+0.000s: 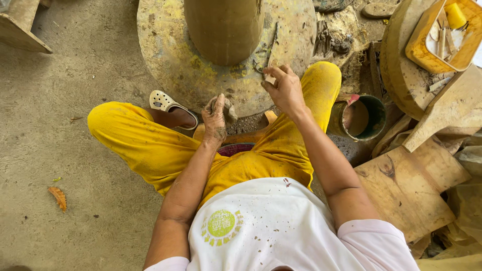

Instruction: The person prepares a clay handle by rolling a piece of clay on a wooden board and then attaches it to the side of a tall clay vessel.

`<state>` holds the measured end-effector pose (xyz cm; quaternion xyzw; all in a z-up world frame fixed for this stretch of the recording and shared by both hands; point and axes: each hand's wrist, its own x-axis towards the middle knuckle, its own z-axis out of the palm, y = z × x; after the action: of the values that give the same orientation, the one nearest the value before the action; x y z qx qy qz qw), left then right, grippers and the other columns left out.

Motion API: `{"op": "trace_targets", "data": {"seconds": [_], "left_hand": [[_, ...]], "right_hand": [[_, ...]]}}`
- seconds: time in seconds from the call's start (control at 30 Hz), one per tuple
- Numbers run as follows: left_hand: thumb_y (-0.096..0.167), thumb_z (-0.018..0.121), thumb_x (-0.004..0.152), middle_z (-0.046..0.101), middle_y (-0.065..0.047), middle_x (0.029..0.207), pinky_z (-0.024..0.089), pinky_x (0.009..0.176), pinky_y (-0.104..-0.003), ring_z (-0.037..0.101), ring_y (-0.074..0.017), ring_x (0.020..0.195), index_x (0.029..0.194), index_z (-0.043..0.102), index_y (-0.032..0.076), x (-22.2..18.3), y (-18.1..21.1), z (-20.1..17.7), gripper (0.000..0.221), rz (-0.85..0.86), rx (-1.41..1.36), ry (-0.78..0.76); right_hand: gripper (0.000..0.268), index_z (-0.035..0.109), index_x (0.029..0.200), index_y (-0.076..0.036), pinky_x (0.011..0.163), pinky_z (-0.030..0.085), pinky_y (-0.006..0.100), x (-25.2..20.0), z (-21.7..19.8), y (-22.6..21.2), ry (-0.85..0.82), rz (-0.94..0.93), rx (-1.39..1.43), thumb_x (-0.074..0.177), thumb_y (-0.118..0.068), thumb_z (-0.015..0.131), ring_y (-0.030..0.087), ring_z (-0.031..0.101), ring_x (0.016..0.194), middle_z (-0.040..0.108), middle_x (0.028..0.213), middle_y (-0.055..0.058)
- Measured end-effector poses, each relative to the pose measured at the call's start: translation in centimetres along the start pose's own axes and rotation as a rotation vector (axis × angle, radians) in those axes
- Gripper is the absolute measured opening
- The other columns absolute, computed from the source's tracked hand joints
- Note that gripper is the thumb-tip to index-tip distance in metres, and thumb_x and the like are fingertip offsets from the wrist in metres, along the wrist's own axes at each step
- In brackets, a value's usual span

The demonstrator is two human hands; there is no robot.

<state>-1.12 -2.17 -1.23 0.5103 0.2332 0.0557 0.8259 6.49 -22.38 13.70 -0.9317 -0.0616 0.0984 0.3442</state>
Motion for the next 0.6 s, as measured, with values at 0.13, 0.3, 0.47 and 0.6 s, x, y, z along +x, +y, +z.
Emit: {"op": "trace_targets", "data": {"seconds": [0.13,0.3,0.47,0.6], "left_hand": [[0.036,0.072,0.101,0.072,-0.005,0.097,0.064,0.073,-0.037,0.071,-0.0171,0.085,0.107,0.069,0.007,-2.4,4.7,1.9,0.029,-0.006,-0.262,-0.187],[0.032,0.074,0.097,0.068,-0.001,0.116,0.064,0.087,-0.037,0.070,-0.0174,0.106,0.141,0.054,0.020,-4.2,8.9,1.4,0.050,-0.022,-0.409,-0.506],[0.018,0.084,0.098,0.061,-0.004,0.123,0.056,0.099,-0.042,0.060,-0.0207,0.113,0.165,0.043,0.016,-4.4,9.4,-0.6,0.080,-0.007,-0.398,-0.460],[0.030,0.085,0.091,0.064,-0.015,0.131,0.055,0.111,-0.055,0.062,-0.0324,0.127,0.153,0.043,0.003,-4.2,9.4,-0.2,0.080,-0.494,-0.932,-0.724]], "right_hand": [[0.035,0.071,0.128,-0.012,0.084,0.064,0.033,-3.2,-2.5,-0.2,-0.065,-0.181,0.182,0.094,-0.012,0.076,0.020,0.073,0.094,0.066,0.126,0.010],[0.043,0.066,0.141,-0.008,0.101,0.059,0.032,-7.8,-11.2,6.9,-0.253,-0.251,0.912,0.098,-0.007,0.072,0.023,0.066,0.127,0.065,0.139,0.014],[0.027,0.076,0.120,-0.006,0.098,0.058,0.037,-9.9,-11.4,17.2,0.348,0.372,-0.062,0.096,-0.018,0.076,0.022,0.074,0.112,0.077,0.122,0.014],[0.038,0.069,0.127,-0.013,0.088,0.057,0.037,-15.6,-8.0,23.4,0.187,0.555,0.430,0.090,-0.025,0.072,0.021,0.070,0.108,0.072,0.128,0.010]]}}
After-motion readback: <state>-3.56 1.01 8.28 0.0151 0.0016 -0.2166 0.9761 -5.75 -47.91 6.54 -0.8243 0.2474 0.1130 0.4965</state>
